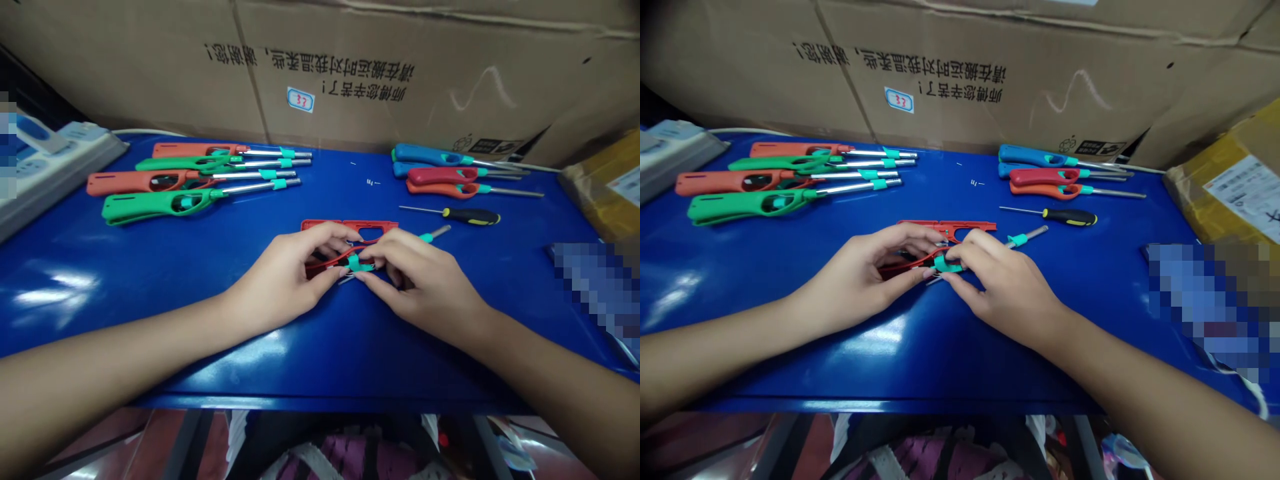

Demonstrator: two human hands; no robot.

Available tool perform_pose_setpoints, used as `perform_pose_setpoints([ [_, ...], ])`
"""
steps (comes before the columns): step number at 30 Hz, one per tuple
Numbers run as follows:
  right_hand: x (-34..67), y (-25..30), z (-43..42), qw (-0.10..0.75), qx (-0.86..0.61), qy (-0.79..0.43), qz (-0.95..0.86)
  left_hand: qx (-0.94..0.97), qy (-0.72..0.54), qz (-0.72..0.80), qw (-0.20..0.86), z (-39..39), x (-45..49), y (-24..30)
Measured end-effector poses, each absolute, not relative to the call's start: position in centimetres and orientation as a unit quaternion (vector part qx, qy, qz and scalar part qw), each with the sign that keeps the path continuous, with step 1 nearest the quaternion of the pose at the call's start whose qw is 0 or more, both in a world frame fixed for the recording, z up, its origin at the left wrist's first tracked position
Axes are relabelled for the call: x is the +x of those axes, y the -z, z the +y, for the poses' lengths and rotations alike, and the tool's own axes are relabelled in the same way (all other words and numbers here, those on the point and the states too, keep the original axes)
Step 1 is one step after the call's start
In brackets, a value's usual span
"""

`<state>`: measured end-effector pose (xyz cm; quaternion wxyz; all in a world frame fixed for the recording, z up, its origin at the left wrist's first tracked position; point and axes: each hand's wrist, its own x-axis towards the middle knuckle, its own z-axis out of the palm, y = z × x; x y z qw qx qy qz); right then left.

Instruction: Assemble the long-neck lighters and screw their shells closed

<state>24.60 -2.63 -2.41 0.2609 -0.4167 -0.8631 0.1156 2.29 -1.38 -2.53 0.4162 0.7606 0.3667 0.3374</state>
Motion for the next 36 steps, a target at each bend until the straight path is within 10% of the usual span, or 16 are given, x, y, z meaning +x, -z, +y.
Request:
perform_pose_setpoints([
  [36,24.50,1.99,-2.32,0.269,-0.443,-0.287,-0.806,0.879,-0.289,0.306,0.222,-0.96,1.31,2.16],
])
